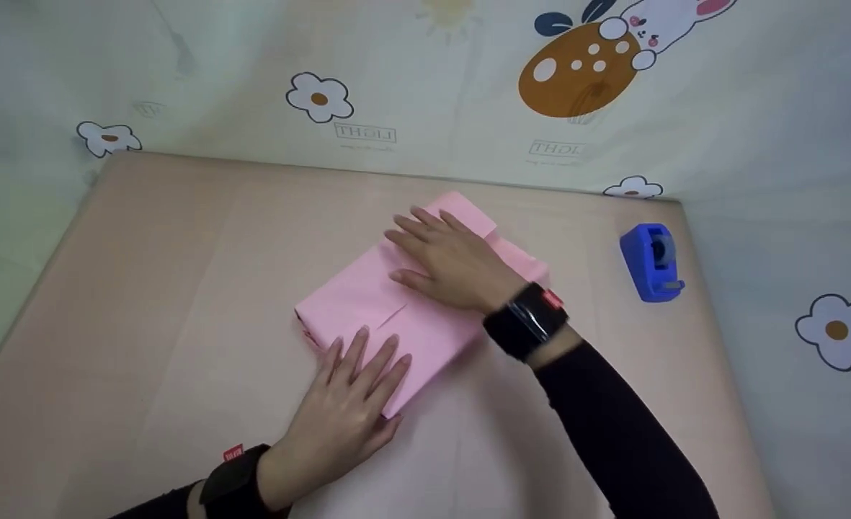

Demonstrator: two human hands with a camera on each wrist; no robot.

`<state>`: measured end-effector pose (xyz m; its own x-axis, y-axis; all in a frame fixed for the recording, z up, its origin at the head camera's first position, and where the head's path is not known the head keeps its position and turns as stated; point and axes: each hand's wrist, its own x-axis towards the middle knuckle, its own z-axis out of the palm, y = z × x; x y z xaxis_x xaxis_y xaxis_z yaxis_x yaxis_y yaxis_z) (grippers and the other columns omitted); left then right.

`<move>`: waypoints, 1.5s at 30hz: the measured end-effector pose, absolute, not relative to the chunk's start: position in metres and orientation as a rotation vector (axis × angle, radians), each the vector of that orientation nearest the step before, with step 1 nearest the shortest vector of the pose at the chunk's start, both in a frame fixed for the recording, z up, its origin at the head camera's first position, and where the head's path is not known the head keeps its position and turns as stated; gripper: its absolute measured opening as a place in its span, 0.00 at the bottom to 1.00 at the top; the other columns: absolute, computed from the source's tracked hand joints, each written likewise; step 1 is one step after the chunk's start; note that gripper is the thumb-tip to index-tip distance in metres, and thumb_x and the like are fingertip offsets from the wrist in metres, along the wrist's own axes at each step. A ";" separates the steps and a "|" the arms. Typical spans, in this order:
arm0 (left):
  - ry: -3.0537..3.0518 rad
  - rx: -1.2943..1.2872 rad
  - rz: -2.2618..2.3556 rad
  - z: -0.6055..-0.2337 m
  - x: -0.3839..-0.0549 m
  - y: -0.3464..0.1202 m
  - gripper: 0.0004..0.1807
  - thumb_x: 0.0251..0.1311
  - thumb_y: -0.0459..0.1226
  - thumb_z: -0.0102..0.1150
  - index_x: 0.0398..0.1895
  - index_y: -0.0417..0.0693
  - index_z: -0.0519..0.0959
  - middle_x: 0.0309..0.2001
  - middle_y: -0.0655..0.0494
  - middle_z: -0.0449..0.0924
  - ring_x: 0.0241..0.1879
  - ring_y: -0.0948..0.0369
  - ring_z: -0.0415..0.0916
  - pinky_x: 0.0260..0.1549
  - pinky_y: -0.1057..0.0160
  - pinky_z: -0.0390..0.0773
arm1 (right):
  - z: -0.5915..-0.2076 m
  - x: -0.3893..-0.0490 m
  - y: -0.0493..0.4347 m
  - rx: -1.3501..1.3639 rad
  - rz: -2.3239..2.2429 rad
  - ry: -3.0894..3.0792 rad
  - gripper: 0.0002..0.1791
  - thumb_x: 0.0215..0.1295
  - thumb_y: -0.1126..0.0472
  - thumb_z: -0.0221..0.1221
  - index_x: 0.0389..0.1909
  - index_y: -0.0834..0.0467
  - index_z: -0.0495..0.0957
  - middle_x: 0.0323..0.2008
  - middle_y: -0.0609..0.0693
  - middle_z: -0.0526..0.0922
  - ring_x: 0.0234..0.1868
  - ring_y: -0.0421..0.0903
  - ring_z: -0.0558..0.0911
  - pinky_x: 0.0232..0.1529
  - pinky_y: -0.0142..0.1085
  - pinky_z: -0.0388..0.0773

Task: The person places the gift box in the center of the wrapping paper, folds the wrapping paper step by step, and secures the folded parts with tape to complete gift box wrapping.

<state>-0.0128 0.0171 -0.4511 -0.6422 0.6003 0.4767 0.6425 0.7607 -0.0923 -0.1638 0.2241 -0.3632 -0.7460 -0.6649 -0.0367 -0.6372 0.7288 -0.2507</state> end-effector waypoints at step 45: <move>-2.855 -0.214 -1.954 -0.454 -0.214 -0.032 0.43 0.76 0.56 0.38 0.82 0.45 0.38 0.83 0.48 0.38 0.83 0.52 0.37 0.81 0.52 0.41 | -0.437 -0.207 0.257 0.207 -1.136 2.550 0.57 0.66 0.20 0.33 0.77 0.63 0.58 0.71 0.66 0.68 0.70 0.61 0.69 0.75 0.57 0.62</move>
